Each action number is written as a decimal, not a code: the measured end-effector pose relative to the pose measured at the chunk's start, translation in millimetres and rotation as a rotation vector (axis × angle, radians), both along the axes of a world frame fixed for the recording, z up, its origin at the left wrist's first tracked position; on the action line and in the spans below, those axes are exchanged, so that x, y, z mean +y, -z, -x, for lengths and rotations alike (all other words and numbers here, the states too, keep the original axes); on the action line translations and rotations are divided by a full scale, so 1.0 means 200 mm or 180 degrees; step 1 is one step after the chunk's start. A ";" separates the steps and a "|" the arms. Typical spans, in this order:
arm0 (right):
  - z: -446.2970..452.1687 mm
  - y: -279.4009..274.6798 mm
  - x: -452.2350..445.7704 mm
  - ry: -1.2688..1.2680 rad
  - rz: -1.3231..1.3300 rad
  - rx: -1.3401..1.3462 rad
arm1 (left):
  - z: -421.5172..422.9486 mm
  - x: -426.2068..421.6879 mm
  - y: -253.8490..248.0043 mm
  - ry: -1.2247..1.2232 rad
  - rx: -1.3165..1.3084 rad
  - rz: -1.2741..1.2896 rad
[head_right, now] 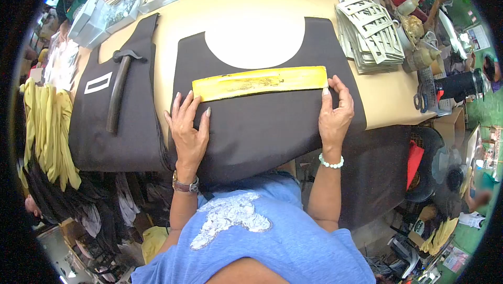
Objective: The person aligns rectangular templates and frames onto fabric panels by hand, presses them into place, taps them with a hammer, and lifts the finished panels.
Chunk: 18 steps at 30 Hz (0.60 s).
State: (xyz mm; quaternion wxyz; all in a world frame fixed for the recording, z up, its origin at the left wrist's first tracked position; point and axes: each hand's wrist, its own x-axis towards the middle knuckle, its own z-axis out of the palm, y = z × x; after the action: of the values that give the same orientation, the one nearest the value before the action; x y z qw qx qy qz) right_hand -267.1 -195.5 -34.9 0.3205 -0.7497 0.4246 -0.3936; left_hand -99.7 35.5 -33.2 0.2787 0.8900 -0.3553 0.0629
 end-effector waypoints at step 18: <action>-0.32 0.01 -0.35 -0.0877 0.0387 0.0435 | -0.33 -0.25 0.02 -0.0008 -0.0424 -0.0701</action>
State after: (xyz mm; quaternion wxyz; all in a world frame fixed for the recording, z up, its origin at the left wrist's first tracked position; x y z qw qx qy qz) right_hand -203.2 -264.9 -37.6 0.2959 -0.8439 0.3140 -0.3190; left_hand -33.0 -15.3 -38.0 0.1550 0.9095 -0.3767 0.0827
